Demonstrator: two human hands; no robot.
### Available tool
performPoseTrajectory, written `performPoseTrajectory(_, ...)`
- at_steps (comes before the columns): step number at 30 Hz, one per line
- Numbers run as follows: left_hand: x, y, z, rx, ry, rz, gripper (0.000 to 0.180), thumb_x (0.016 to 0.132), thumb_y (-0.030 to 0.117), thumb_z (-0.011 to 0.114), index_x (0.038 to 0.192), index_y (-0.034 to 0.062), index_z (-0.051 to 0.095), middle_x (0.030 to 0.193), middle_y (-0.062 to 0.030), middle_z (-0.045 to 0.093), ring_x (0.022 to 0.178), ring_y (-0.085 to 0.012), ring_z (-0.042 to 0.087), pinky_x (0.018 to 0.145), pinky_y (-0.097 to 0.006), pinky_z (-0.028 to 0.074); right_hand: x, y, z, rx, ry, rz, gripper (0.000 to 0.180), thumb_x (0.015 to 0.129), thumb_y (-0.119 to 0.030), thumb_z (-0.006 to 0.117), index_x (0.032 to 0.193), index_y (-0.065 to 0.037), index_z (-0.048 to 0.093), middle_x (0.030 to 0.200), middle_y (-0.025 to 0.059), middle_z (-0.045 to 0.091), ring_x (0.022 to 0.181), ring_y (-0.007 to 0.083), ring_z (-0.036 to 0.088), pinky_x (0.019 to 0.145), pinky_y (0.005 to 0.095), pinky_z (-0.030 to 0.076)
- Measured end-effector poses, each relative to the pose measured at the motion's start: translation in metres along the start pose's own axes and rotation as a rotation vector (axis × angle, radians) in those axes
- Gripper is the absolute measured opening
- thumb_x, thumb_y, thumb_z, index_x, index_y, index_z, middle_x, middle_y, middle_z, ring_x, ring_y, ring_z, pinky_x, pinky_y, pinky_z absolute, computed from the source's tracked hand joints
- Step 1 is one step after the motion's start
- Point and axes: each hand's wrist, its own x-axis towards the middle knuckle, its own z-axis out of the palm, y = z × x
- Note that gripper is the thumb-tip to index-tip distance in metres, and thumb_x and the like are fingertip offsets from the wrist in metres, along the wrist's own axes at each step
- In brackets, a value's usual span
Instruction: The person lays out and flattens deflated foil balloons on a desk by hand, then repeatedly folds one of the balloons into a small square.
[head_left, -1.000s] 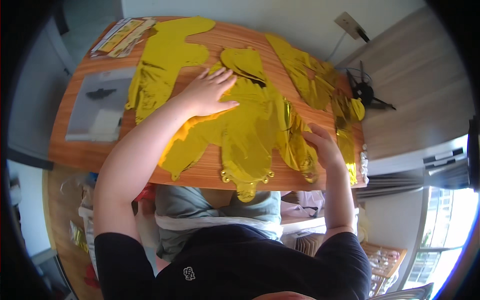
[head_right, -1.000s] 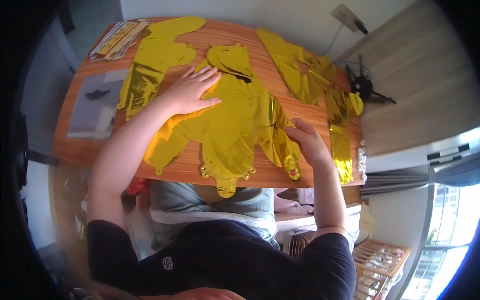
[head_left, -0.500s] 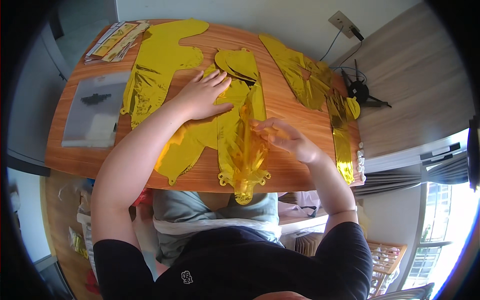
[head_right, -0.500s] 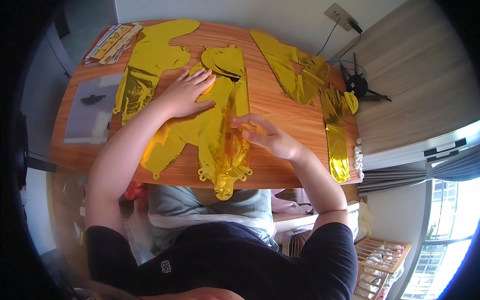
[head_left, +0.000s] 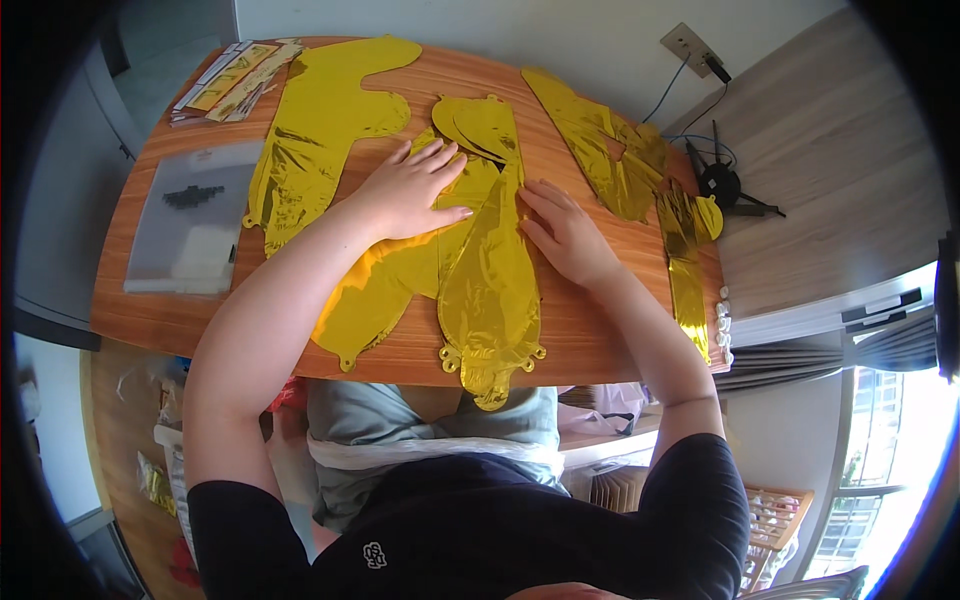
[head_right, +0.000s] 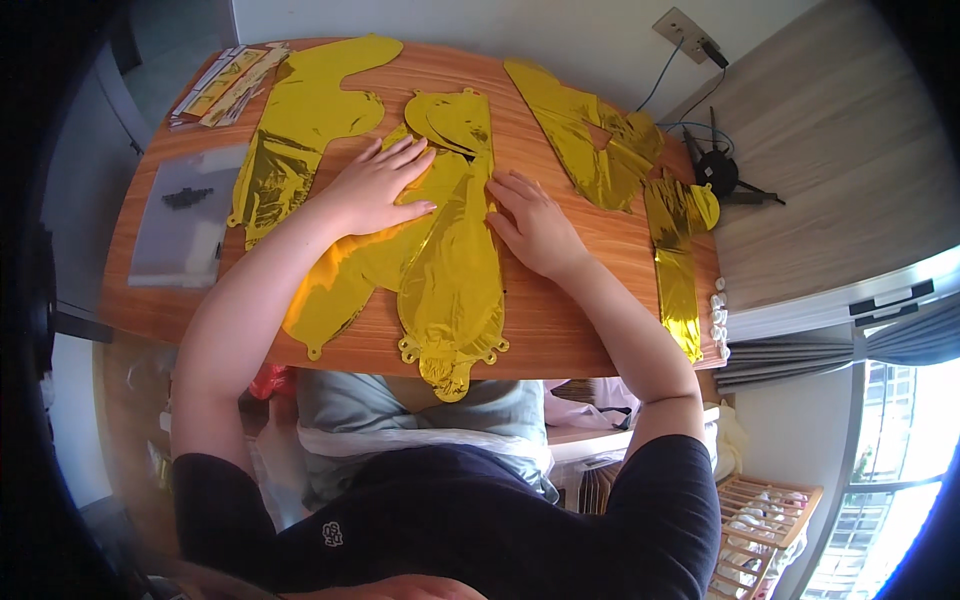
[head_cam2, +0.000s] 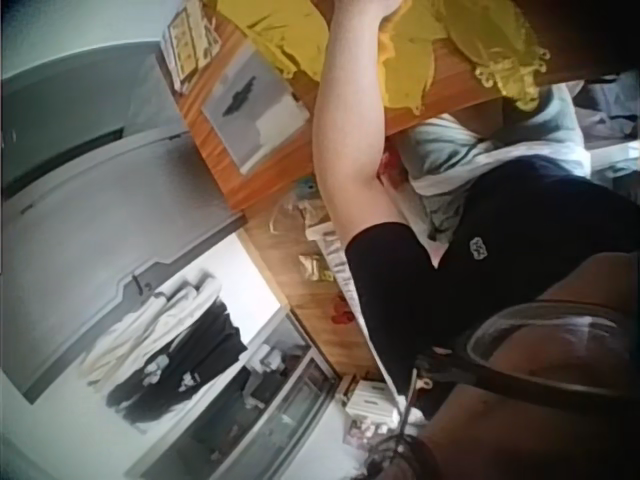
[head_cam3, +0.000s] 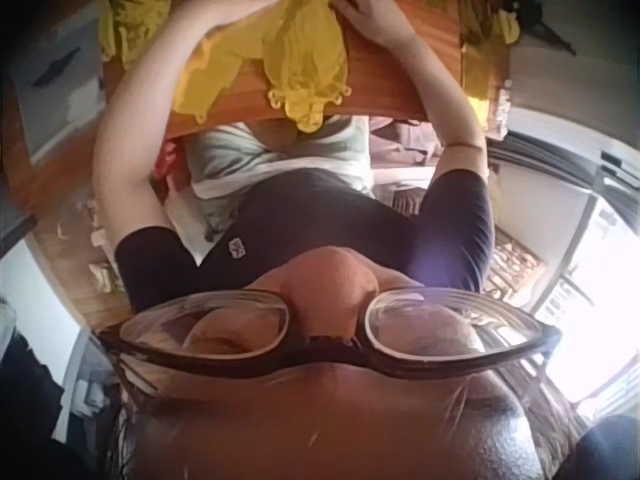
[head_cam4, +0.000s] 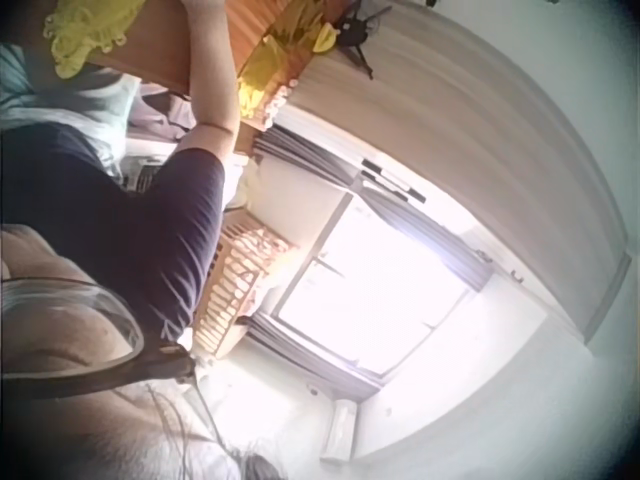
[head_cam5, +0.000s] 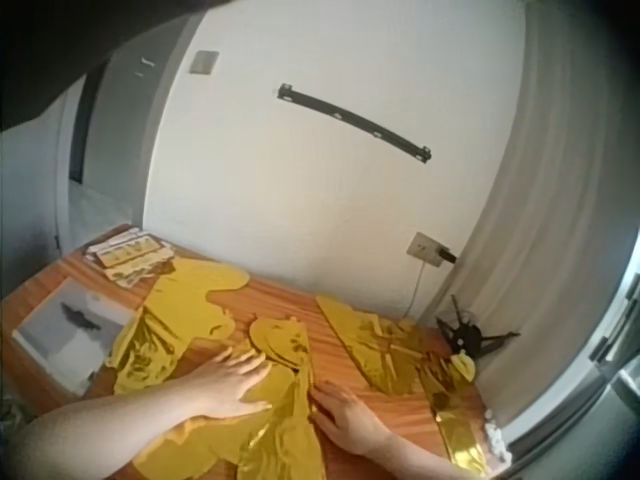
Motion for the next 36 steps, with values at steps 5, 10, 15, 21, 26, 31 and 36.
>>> performPoseTrajectory(5, 0.0, 0.001, 0.0, 0.009, -0.006, -0.004, 0.087, 0.102, 0.065, 0.045, 0.164, 0.0088, 0.024, 0.172, -0.0129, 0.021, 0.16, -0.0262, 0.016, 0.131, -0.045, 0.01, 0.006, -0.001, -0.002, -0.051, 0.012, -0.032, 0.039, 0.096, -0.014, 0.067, 0.131, 0.002, 0.062, 0.144, 0.022, 0.057, 0.137, 0.0414, 0.05, 0.114, 0.0453, 0.041)
performPoseTrajectory(10, 0.0, 0.001, 0.0, 0.034, -0.01, 0.004, 0.087, 0.102, 0.066, 0.044, 0.164, 0.0088, 0.024, 0.172, -0.0127, 0.021, 0.16, -0.0264, 0.016, 0.131, -0.046, 0.01, 0.011, -0.004, -0.002, -0.088, 0.01, -0.059, 0.039, 0.094, -0.016, 0.07, 0.129, 0.0, 0.062, 0.139, 0.021, 0.06, 0.133, 0.0405, 0.053, 0.113, 0.0456, 0.042)
performPoseTrajectory(15, 0.005, 0.004, 0.001, 0.058, -0.051, -0.01, 0.088, 0.102, 0.069, 0.041, 0.165, 0.01, 0.024, 0.172, -0.0124, 0.019, 0.16, -0.0264, 0.015, 0.131, -0.046, 0.01, 0.013, -0.004, 0.001, -0.098, -0.001, -0.031, 0.044, 0.095, -0.021, 0.07, 0.133, -0.001, 0.06, 0.139, 0.0202, 0.06, 0.133, 0.039, 0.054, 0.113, 0.0453, 0.042)
performPoseTrajectory(21, 0.004, 0.001, 0.001, 0.084, 0.021, -0.012, 0.083, 0.102, 0.065, 0.046, 0.164, 0.0131, 0.028, 0.171, -0.0118, 0.022, 0.159, -0.0265, 0.02, 0.13, -0.047, 0.013, 0.01, -0.009, 0.006, -0.133, -0.003, 0.026, 0.051, 0.098, -0.032, 0.067, 0.139, -0.003, 0.057, 0.145, 0.0183, 0.056, 0.135, 0.0375, 0.051, 0.113, 0.0451, 0.042)
performPoseTrajectory(26, 0.003, 0.002, 0.005, 0.062, 0.059, 0.004, 0.081, 0.101, 0.061, 0.051, 0.163, 0.0131, 0.031, 0.171, -0.0114, 0.025, 0.158, -0.027, 0.022, 0.13, -0.048, 0.015, 0.005, -0.014, 0.012, -0.193, 0.012, 0.038, 0.055, 0.1, -0.038, 0.064, 0.143, -0.005, 0.054, 0.149, 0.0164, 0.053, 0.137, 0.0365, 0.05, 0.113, 0.0461, 0.042)
performPoseTrajectory(31, 0.002, 0.002, 0.007, 0.06, 0.071, -0.003, 0.079, 0.101, 0.059, 0.053, 0.163, 0.0136, 0.032, 0.17, -0.0104, 0.026, 0.158, -0.0259, 0.023, 0.13, -0.047, 0.015, 0.003, -0.016, 0.016, -0.21, -0.005, 0.066, 0.057, 0.102, -0.04, 0.061, 0.146, -0.005, 0.051, 0.151, 0.0155, 0.05, 0.139, 0.0373, 0.048, 0.115, 0.0462, 0.04)
performPoseTrajectory(36, 0.002, 0.002, 0.004, 0.067, 0.066, -0.007, 0.079, 0.101, 0.059, 0.053, 0.163, 0.0137, 0.033, 0.17, -0.0099, 0.027, 0.158, -0.0254, 0.023, 0.13, -0.047, 0.015, -0.001, -0.011, 0.025, -0.264, -0.004, 0.069, 0.061, 0.104, -0.044, 0.056, 0.151, -0.006, 0.044, 0.154, 0.0167, 0.046, 0.144, 0.0373, 0.041, 0.12, 0.0511, 0.033)
